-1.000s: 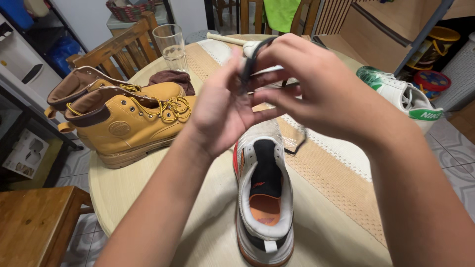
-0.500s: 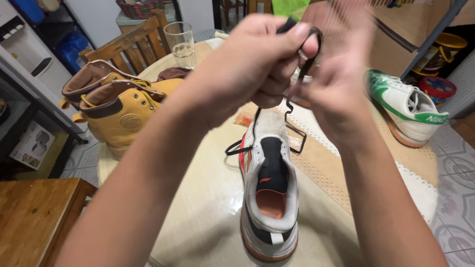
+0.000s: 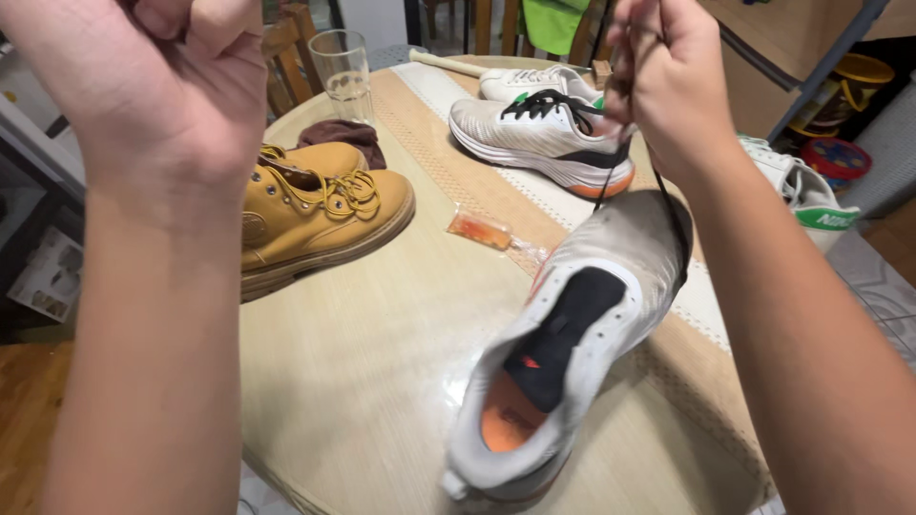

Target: The person removes black laces from a white sneaker and then re-laces it by threading the laces through the eyelets and tying a knot. The task is performed on a table with other shoes and boots nearby.

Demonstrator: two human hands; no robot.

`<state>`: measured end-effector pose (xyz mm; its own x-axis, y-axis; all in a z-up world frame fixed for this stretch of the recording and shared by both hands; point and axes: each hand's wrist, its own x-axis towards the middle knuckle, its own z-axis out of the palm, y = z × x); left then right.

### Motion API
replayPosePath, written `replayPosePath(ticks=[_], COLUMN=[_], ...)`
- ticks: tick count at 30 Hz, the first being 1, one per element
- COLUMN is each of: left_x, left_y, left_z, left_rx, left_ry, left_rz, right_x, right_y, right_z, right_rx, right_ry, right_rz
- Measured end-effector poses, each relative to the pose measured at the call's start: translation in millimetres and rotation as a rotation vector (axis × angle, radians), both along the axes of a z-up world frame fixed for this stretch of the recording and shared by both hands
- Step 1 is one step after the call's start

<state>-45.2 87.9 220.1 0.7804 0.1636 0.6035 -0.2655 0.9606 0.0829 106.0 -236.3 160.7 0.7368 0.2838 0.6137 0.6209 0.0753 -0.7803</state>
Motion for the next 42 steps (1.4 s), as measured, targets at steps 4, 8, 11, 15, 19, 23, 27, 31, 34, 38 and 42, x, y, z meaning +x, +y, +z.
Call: replayPosePath(ticks=[4, 8, 11, 15, 19, 23, 27, 31, 34, 38, 42], left_x=[-4.3, -8.1, -8.1, -4.2, 8.5, 4.4, -11.8, -28.6, -30.4, -21.9, -17.4], left_y=[0.7, -2.9, -16.1, -59.5, -123.0, -160.6, -159.6, -158.1, -164.1, -163.0, -167.4], left_z=[-3.1, -11.9, -25.1, -61.5, -94.9, -101.5, -83.9, -77.7, -88.7, -99.2, -94.1], left_rx=[-0.041, 0.658, 1.112, 1.249, 1.104, 1.127, 1.017, 1.162, 0.965, 1.321, 1.718], left_ry=[0.045, 0.024, 0.161, 0.231, 0.152, 0.181, 0.498, 0.563, 0.426, 0.316, 0.403], left_rz=[-0.036, 0.346, 0.471, 0.154, 0.217, 0.361, -0.111, -0.365, -0.536, -0.245, -0.063], right_x=[-10.0, -9.6, -4.0, -19.3, -65.1, -105.6, -122.7, -119.7, -105.3, -89.2, -82.0], right_y=[2.5, -25.3, -31.6, -28.9, -23.7, -7.9, -9.5, -21.2, -36.9, -58.8, -72.7], right_z=[8.5, 4.6, 3.4, 14.9, 31.1, 31.6, 24.9, 3.1, -20.4, -55.3, -82.3], right_rx=[-0.499, -0.949, -1.068, -0.952, -0.208, 0.170, 0.216, 0.245, 0.211, 0.039, -0.239], right_ry=[-0.626, -0.983, -0.576, 0.018, 0.544, 0.589, 0.626, 0.634, 0.680, 0.660, 0.640], right_rz=[-0.576, -0.882, -0.740, 0.019, 0.438, 0.507, 0.328, 0.305, 0.330, 0.336, 0.150])
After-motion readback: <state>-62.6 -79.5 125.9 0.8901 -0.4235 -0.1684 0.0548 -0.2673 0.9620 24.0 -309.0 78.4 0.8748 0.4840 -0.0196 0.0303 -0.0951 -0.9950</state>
